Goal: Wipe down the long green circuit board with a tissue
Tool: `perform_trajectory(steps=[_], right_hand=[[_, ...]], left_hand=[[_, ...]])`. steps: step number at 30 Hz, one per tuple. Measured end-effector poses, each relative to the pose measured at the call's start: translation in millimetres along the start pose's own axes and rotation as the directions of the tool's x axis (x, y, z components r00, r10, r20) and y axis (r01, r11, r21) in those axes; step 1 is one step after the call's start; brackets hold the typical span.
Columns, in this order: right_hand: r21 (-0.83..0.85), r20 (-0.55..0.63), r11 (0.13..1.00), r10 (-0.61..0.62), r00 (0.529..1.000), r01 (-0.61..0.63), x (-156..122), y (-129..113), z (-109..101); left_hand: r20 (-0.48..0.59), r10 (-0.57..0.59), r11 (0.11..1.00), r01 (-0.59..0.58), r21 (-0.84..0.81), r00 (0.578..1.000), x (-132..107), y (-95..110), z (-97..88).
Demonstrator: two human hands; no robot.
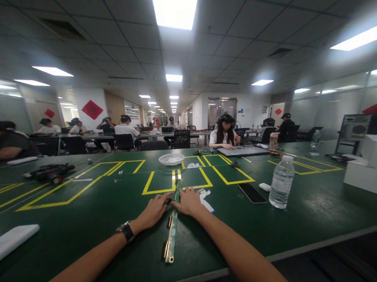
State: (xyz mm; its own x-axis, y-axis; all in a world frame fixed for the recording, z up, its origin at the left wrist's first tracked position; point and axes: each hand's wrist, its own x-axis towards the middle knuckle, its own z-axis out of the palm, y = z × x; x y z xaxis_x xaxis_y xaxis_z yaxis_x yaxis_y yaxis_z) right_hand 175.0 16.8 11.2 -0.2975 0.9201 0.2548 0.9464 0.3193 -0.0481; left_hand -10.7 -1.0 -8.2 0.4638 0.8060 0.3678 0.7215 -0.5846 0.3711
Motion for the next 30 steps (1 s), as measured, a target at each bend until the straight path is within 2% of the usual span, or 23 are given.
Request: perform_trajectory(steps=[4, 7, 16, 20, 24, 27, 30], right_hand=[[0.010, 0.002, 0.999, 0.035, 0.999, -0.035, -5, -18, 2], [0.005, 0.022, 1.000, 0.012, 1.000, -0.012, -6, -25, 1], [-0.007, 0.060, 1.000, -0.015, 0.998, 0.016, -1, -15, -9], [0.006, 0.006, 0.999, -0.053, 0.999, 0.053, -5, -24, -18], [0.017, -0.053, 0.986, -0.166, 0.985, 0.168, -15, -40, -25], [0.036, -0.080, 0.956, -0.287, 0.955, 0.290, -21, -49, -28], [0.068, -0.128, 0.919, -0.378, 0.917, 0.389, -19, -48, -30]], left_hand=[[-0.016, -0.022, 0.998, 0.021, -0.057, 1.000, 1, -2, 1.0], [-0.025, -0.013, 0.992, 0.010, -0.122, 1.000, 2, -4, 0.3], [-0.071, -0.101, 0.940, 0.072, -0.332, 0.992, 6, -9, 0.2], [-0.067, -0.210, 0.825, 0.139, -0.548, 0.975, 11, -8, -3.6], [-0.010, -0.330, 0.622, 0.210, -0.755, 0.944, 14, -8, -6.0], [-0.010, -0.408, 0.502, 0.215, -0.838, 0.913, 13, -9, -6.0], [-0.036, -0.473, 0.425, 0.192, -0.885, 0.880, 13, -12, -6.2]])
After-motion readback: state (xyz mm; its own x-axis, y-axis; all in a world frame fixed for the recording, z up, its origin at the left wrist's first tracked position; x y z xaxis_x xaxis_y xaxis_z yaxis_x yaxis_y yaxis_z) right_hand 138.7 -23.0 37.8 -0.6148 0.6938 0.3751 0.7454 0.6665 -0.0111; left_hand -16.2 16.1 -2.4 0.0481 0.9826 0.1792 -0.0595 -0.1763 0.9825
